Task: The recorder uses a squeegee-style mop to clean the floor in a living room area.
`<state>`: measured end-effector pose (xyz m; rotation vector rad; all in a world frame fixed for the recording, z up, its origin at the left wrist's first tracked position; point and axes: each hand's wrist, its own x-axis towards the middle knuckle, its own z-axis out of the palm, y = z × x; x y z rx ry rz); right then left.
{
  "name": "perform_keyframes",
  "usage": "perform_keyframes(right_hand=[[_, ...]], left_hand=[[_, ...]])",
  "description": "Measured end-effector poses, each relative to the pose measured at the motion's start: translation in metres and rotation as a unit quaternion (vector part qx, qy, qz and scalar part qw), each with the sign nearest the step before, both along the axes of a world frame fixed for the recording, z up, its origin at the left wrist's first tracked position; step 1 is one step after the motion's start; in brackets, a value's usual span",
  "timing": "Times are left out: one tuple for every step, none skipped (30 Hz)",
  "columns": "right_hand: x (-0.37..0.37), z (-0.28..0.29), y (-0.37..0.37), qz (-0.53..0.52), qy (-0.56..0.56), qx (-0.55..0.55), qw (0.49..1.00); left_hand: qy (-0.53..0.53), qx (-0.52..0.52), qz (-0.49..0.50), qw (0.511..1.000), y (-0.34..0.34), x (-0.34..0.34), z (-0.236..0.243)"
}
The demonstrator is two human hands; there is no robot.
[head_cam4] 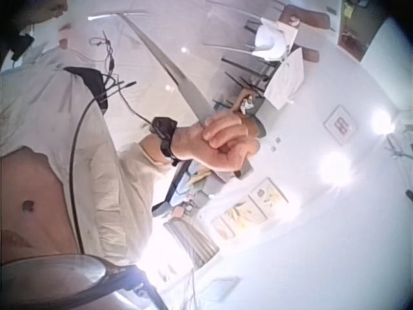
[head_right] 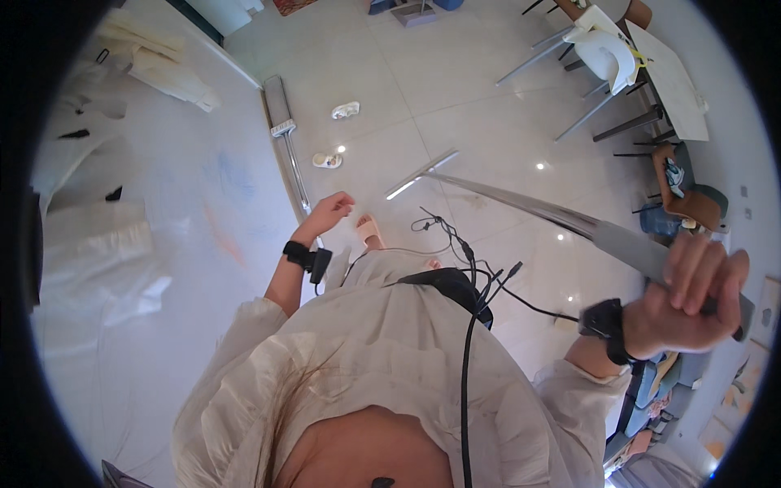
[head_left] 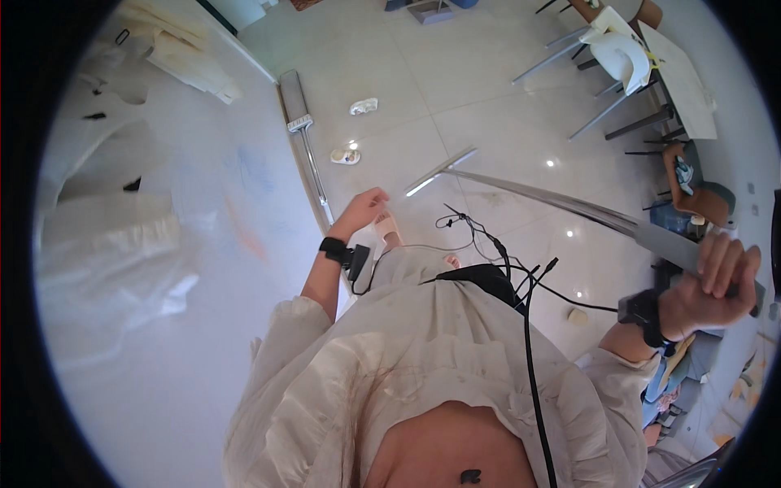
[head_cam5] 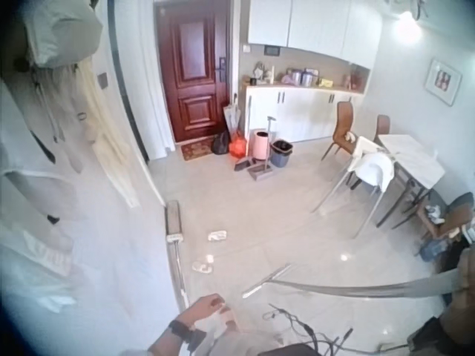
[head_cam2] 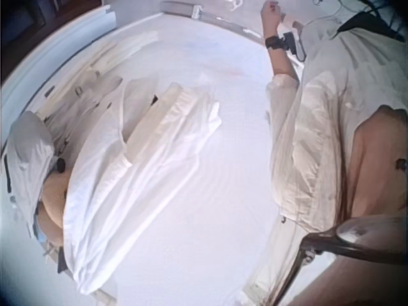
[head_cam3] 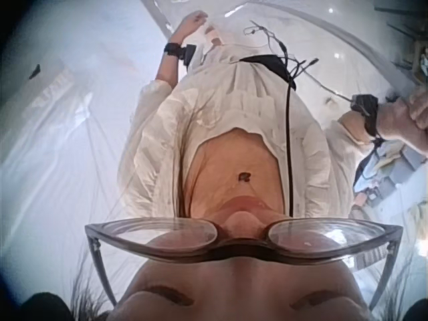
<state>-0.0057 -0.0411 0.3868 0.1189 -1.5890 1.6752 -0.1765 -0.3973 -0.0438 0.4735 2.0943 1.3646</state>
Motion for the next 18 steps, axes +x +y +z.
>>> perform_keyframes(right_hand=[[0.004, -0.014, -0.002, 0.022, 0.006, -0.045, 0.999], [0.014, -0.024, 0.000, 0.079, 0.017, -0.004, 0.997], [0.024, -0.035, -0.003, 0.081, 0.027, -0.010, 0.996], [0.035, -0.045, 0.001, 0.088, 0.038, -0.024, 0.995], [0.044, -0.056, -0.001, 0.094, 0.045, -0.037, 0.994], [0.050, -0.064, 0.001, 0.099, 0.048, -0.040, 0.993], [0.055, -0.072, 0.000, 0.125, 0.061, -0.050, 0.989], [0.055, -0.068, 0.012, 0.121, 0.066, -0.094, 0.986], [0.061, -0.076, 0.008, 0.156, 0.064, -0.069, 0.983], [0.064, -0.080, 0.008, 0.161, 0.065, -0.078, 0.982], [0.064, -0.084, 0.008, 0.168, 0.066, -0.085, 0.980], [0.067, -0.087, 0.010, 0.183, 0.062, -0.074, 0.978], [0.069, -0.091, 0.010, 0.180, 0.060, -0.092, 0.978], [0.068, -0.095, 0.012, 0.242, 0.064, -0.086, 0.964], [0.067, -0.098, 0.017, 0.300, 0.071, -0.083, 0.948], [0.065, -0.103, 0.017, 0.302, 0.065, -0.085, 0.947], [0.064, -0.107, 0.020, 0.345, 0.058, -0.088, 0.933], [0.060, -0.111, 0.019, 0.385, 0.059, -0.101, 0.916]], left_hand=[[-0.021, -0.007, -0.042, 0.999, 0.007, 0.012, 0.001], [-0.052, -0.016, -0.085, 0.995, 0.025, 0.034, 0.002], [-0.032, -0.016, -0.084, 0.996, 0.036, 0.049, 0.004], [-0.080, -0.019, -0.129, 0.988, 0.055, 0.064, 0.006], [-0.130, -0.023, -0.173, 0.976, 0.066, 0.078, 0.010], [-0.128, -0.023, -0.169, 0.977, 0.077, 0.091, 0.013], [-0.211, -0.012, -0.140, 0.967, 0.086, 0.100, 0.016], [-0.295, 0.001, -0.111, 0.949, 0.111, 0.111, 0.027], [-0.303, -0.003, -0.101, 0.948, 0.114, 0.125, 0.030], [-0.421, 0.066, -0.067, 0.902, 0.122, 0.136, 0.036], [-0.531, 0.160, -0.043, 0.831, 0.131, 0.141, 0.039], [-0.523, 0.137, -0.021, 0.841, 0.137, 0.148, 0.042], [-0.584, 0.230, 0.032, 0.778, 0.141, 0.155, 0.043], [-0.628, 0.292, 0.113, 0.713, 0.145, 0.160, 0.042], [-0.631, 0.318, 0.089, 0.701, 0.150, 0.167, 0.040], [-0.637, 0.337, 0.164, 0.674, 0.152, 0.175, 0.035], [-0.642, 0.367, 0.224, 0.635, 0.154, 0.183, 0.030], [-0.642, 0.346, 0.242, 0.640, 0.151, 0.186, 0.026]])
